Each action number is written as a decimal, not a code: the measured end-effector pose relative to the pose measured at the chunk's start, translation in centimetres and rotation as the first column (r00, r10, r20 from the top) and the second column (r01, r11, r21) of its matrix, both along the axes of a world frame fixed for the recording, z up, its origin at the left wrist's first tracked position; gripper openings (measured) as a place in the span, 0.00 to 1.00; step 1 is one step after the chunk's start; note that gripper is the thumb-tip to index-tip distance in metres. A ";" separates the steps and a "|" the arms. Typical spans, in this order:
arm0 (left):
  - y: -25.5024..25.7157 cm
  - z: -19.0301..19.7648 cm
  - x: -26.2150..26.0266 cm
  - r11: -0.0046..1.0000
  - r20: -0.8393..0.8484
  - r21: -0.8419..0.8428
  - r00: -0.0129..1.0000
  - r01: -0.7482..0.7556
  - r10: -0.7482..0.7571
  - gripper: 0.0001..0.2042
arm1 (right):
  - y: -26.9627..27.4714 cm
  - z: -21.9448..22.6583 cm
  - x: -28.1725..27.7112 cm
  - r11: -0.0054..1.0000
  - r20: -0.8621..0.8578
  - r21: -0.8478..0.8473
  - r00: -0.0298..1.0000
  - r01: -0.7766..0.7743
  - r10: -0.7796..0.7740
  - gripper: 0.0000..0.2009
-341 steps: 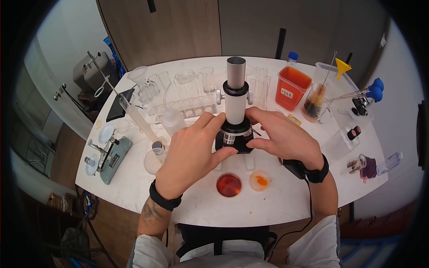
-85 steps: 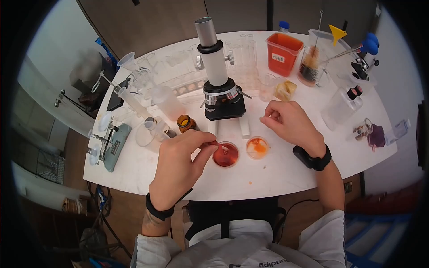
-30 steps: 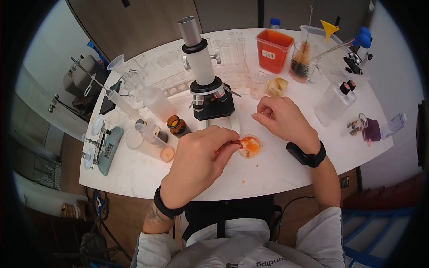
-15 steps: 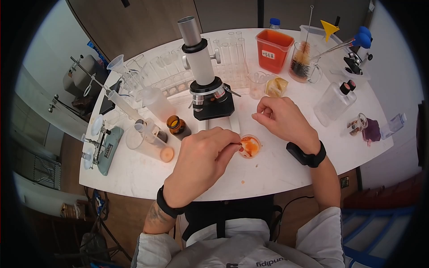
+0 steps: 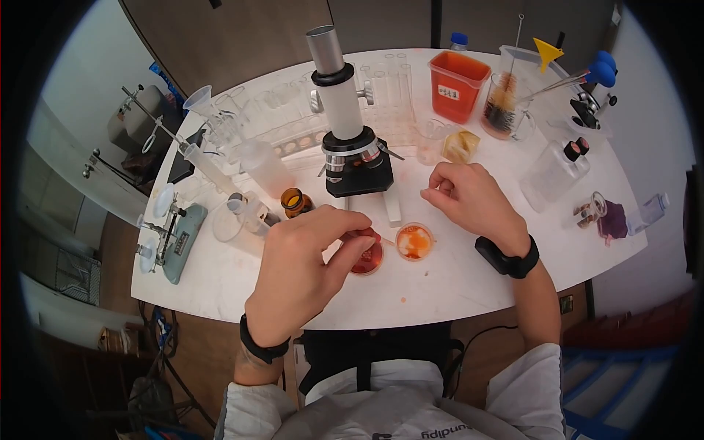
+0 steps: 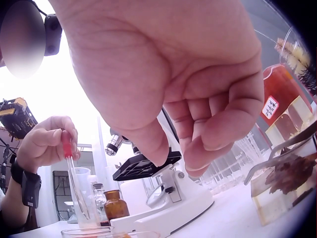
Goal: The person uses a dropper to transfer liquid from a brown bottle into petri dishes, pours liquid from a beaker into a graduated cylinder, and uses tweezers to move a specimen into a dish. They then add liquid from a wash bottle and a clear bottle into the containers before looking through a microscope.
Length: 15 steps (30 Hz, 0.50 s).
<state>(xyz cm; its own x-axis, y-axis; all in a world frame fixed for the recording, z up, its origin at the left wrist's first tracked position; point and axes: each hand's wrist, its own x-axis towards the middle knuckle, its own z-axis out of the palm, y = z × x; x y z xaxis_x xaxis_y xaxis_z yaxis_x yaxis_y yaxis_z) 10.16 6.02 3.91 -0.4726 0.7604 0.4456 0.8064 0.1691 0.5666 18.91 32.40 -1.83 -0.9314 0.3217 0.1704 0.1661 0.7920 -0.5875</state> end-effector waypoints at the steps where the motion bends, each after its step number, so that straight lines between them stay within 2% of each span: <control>1: -0.4 0.5 0.0 1.000 -0.007 -0.006 1.000 -0.023 0.023 0.08 | 0.0 0.0 0.0 1.000 -0.001 0.004 1.000 0.000 0.000 0.12; 4: -1.5 0.4 -0.8 0.997 -0.015 -0.034 0.997 -0.070 0.069 0.08 | 0.0 -0.1 0.0 1.000 -0.007 0.014 1.000 0.000 0.000 0.12; 5: -1.6 -0.1 -1.2 0.998 -0.039 -0.004 0.998 -0.058 0.058 0.07 | 0.0 -0.3 -0.1 1.000 -0.010 0.015 1.000 -0.003 0.003 0.12; 10: -1.7 -1.5 -2.1 0.996 -0.020 -0.061 0.998 -0.059 0.058 0.06 | 0.0 -0.4 -0.1 1.000 -0.003 0.008 1.000 -0.005 0.005 0.12; 15: -1.6 -1.3 -2.1 0.994 -0.009 -0.087 0.998 -0.066 0.065 0.05 | -0.1 -0.3 -0.1 1.000 -0.008 0.017 1.000 -0.007 0.007 0.12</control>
<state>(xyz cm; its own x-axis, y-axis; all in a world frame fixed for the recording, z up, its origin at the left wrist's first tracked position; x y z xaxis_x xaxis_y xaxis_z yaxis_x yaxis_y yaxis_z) 8.07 4.42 2.63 -0.5200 0.7641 0.3818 0.7953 0.2701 0.5426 18.78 32.30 -2.08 -0.9323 0.3121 0.1829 0.1559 0.8029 -0.5753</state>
